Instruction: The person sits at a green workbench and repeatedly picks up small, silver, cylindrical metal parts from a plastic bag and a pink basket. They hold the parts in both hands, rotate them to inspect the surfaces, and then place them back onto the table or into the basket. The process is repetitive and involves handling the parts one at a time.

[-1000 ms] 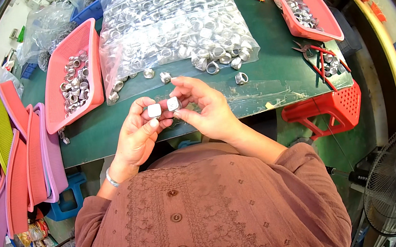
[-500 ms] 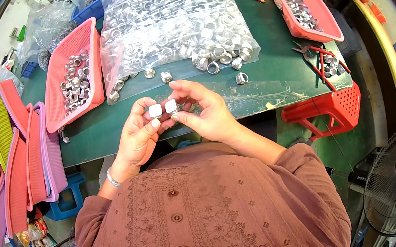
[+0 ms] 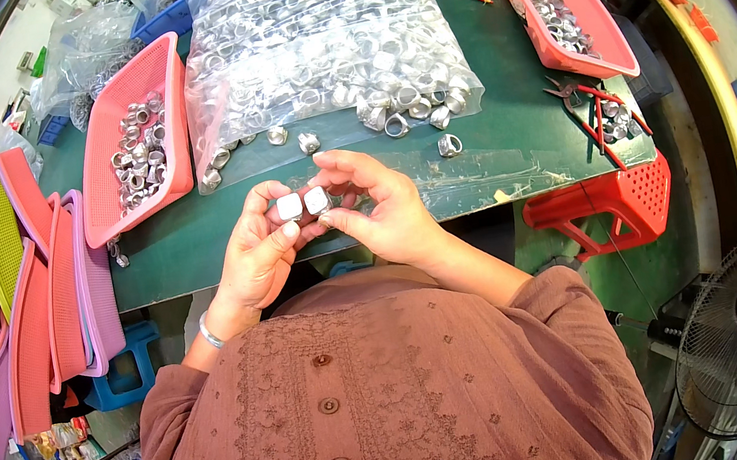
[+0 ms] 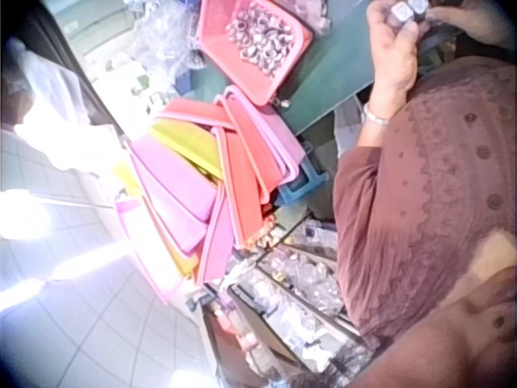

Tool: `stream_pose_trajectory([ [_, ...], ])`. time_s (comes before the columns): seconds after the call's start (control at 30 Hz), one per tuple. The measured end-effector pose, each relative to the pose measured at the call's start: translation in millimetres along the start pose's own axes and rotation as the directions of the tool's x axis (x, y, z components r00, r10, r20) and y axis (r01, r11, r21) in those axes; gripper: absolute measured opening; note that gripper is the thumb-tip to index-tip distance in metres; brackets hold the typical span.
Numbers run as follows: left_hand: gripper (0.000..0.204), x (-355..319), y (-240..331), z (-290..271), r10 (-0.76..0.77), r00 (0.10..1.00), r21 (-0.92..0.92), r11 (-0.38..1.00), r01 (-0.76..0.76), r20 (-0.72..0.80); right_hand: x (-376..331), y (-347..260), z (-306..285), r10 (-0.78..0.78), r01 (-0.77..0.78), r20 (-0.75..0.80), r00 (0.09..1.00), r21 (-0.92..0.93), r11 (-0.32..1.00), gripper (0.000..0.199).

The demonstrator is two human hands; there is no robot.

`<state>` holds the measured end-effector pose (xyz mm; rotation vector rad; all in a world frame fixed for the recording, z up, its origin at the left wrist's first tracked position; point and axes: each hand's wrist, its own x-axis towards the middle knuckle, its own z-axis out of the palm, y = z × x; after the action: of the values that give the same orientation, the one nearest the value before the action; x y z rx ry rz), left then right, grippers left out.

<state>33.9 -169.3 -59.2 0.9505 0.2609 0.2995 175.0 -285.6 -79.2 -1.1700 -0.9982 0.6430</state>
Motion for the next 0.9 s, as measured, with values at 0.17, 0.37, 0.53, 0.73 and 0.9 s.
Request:
stream_pose_trajectory([
  [0.17, 0.035, 2, -4, 0, 0.019, 1.000, 0.009, 1.000, -0.019, 0.016, -2, 2, 0, -0.018, 0.018, -0.027, 0.999, 0.000, 1.000, 0.052],
  [0.37, 0.038, 7, 0, 11, -0.095, 0.994, -0.090, 0.991, 0.099, 0.055, 0, -8, 2, -0.103, 0.086, -0.047, 0.994, -0.277, 0.957, 0.042],
  [0.53, 0.038, 13, -5, 6, -0.223, 0.975, -0.174, 0.960, 0.219, -0.004, 1, -23, -12, -0.305, 0.278, 0.035, 0.952, -0.517, 0.809, 0.035],
  [0.73, 0.022, 17, -3, 2, -0.242, 0.970, -0.150, 0.960, 0.237, -0.012, -10, -28, -77, -0.450, 0.156, -0.153, 0.880, -0.802, 0.577, 0.026],
  [0.9, 0.015, 20, -2, 12, -0.267, 0.961, -0.151, 0.955, 0.254, -0.069, -21, -28, -102, -0.246, -0.024, -0.207, 0.947, -0.807, 0.590, 0.033],
])
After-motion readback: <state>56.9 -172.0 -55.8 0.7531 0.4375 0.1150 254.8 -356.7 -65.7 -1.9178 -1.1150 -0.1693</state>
